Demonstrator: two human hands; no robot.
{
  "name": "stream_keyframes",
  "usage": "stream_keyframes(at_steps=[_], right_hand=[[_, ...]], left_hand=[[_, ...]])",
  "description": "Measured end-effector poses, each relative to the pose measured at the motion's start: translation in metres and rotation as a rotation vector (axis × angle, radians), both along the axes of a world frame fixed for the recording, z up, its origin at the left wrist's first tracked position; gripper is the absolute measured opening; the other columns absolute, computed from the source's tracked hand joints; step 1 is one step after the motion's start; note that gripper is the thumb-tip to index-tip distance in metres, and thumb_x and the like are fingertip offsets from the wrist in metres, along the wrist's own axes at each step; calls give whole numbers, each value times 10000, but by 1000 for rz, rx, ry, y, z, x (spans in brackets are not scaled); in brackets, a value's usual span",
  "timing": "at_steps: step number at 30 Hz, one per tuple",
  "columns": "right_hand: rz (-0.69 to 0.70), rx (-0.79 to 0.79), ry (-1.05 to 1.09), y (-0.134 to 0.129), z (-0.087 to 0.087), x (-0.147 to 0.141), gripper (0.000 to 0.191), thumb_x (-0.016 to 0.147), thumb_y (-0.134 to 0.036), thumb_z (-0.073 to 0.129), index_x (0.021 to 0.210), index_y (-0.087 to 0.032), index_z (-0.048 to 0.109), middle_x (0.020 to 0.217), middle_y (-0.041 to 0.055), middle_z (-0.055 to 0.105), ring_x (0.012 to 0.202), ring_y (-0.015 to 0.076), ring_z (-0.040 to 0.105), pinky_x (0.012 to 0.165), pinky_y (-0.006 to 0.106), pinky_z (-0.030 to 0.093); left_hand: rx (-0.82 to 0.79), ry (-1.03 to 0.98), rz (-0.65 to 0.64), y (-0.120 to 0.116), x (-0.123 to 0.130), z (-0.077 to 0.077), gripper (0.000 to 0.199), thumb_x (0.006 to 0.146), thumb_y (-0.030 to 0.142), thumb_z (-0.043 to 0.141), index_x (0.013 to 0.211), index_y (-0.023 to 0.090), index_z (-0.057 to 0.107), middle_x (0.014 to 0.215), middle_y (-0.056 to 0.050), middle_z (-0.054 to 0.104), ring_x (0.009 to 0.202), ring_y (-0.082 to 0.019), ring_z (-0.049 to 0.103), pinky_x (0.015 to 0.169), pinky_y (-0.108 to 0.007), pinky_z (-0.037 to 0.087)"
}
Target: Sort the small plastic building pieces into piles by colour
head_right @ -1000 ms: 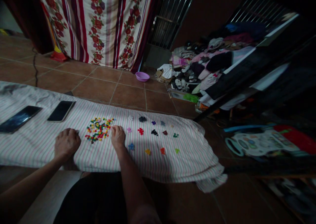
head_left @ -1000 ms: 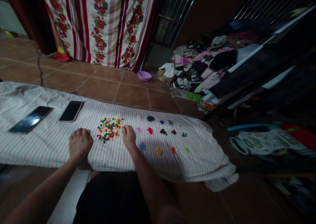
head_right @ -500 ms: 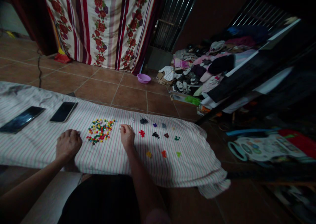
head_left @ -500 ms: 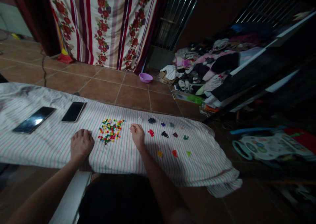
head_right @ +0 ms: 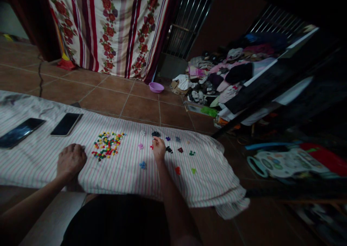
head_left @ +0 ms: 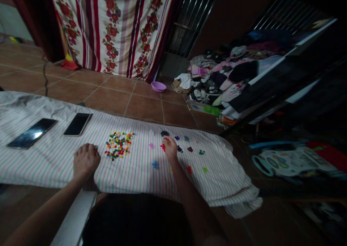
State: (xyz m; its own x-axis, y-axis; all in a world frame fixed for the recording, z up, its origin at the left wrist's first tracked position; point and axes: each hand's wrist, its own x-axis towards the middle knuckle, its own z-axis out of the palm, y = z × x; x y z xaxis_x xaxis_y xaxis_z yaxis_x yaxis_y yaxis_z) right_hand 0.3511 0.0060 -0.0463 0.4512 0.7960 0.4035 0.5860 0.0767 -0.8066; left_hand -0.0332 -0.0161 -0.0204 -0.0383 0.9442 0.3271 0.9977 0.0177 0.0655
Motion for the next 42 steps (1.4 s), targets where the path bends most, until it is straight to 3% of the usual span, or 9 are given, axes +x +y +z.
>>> stream_keyframes(at_steps=[7, 15, 23, 33, 42], right_hand=[[-287, -167, -22, 3, 18, 61, 276, 715, -243, 486, 927, -158, 642, 843, 79, 694, 745, 178, 649, 743, 308, 522], [-367, -270, -109, 10, 22, 103, 237, 652, -168, 484, 754, -202, 694, 758, 57, 698, 743, 200, 625, 772, 313, 488], [-244, -416, -215, 23, 17, 107, 281, 702, -178, 532, 894, -191, 738, 833, 43, 714, 835, 174, 650, 802, 251, 486], [-98, -486, -473, 24, 14, 105, 355, 771, -237, 594, 1107, -188, 699, 1007, 79, 702, 935, 198, 632, 864, 292, 472], [-54, -492, -602, 28, 15, 105, 235, 794, -161, 583, 961, -204, 741, 989, 74, 697, 920, 184, 615, 860, 270, 450]], left_hand=[[6, 24, 2, 1, 0, -1, 286, 908, 306, 312, 981, 157, 545, 991, -122, 579, 950, -269, 520, 779, -368, 349], [-19, 39, 22, 2, 2, 0, 272, 906, 308, 329, 973, 156, 544, 1005, -116, 583, 961, -267, 522, 794, -365, 347], [-24, 66, 27, 1, 2, 0, 302, 925, 314, 292, 975, 152, 542, 1002, -110, 581, 959, -265, 524, 779, -360, 342], [-29, 55, 20, 1, 1, 0, 297, 920, 311, 302, 988, 152, 543, 1003, -109, 582, 962, -259, 517, 795, -360, 338], [-23, 45, 17, 3, 2, 0, 294, 908, 309, 319, 988, 151, 553, 998, -110, 586, 955, -266, 515, 801, -369, 349]])
